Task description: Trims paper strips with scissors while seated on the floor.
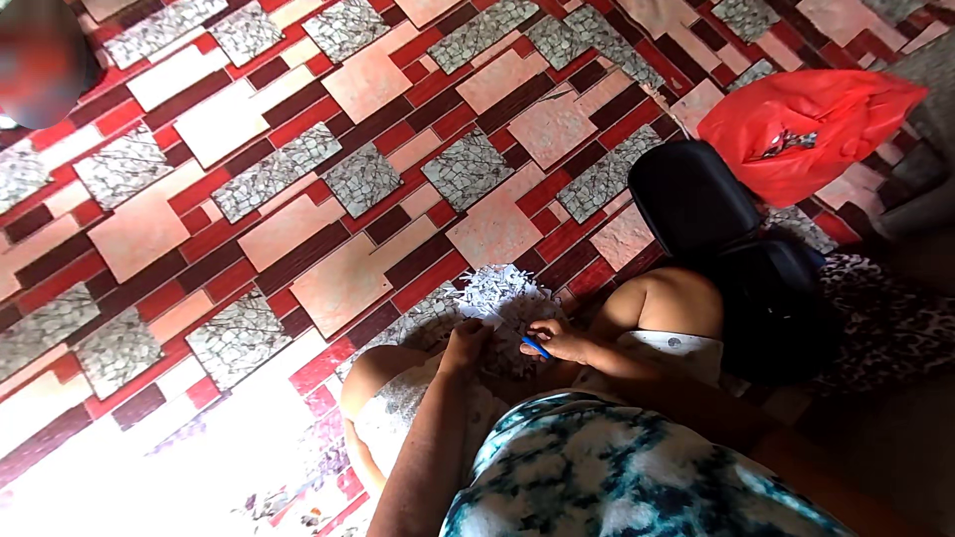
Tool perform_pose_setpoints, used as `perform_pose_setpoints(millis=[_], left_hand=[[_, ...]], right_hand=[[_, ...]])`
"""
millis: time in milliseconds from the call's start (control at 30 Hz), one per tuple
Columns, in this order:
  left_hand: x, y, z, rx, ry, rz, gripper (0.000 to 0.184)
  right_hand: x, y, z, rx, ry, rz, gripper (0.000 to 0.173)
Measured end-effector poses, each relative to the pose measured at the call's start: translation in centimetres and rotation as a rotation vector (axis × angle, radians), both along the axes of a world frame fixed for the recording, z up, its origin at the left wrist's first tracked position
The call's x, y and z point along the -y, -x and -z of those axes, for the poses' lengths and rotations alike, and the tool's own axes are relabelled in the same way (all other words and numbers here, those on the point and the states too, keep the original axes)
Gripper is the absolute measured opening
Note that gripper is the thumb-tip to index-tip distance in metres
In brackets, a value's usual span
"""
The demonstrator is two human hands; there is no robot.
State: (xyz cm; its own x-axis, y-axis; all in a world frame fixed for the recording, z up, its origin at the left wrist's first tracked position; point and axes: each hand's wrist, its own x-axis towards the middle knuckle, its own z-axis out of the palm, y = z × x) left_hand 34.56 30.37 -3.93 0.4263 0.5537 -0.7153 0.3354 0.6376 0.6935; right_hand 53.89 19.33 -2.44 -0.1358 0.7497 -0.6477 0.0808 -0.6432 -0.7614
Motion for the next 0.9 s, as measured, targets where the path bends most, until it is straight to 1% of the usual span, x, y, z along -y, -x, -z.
perform_pose_setpoints(millis=[133,267,367,500,600,700,900], left_hand=[[0.04,-0.07,-0.03,0.006,0.007,-0.003,0.011],[0.01,-0.10,-0.12,0.005,0.018,-0.011,0.012],[0.02,-0.04,-0.11,0.009,0.026,-0.012,0.012],[0.03,-0.02,-0.08,0.015,0.029,-0.027,0.012],[0.04,-0.12,-0.27,0.006,0.030,-0.043,0.011],[0.05,-0.05,-0.09,0.000,0.012,-0.035,0.012],[0.03,-0.12,-0.05,0.015,0.020,-0.015,0.012]], right_hand=[[0.08,-0.04,0.16,0.005,-0.017,-0.003,0.037],[0.18,-0.16,0.43,0.072,-0.090,-0.036,0.032],[0.12,-0.21,0.11,0.099,-0.097,-0.049,0.032],[0.06,-0.10,0.28,0.044,-0.046,0.023,0.031],[0.02,-0.02,0.18,0.030,0.056,-0.020,0.036],[0.07,0.08,0.12,0.026,0.029,-0.070,0.035],[0.11,0.02,0.43,-0.002,-0.025,-0.038,0.035]])
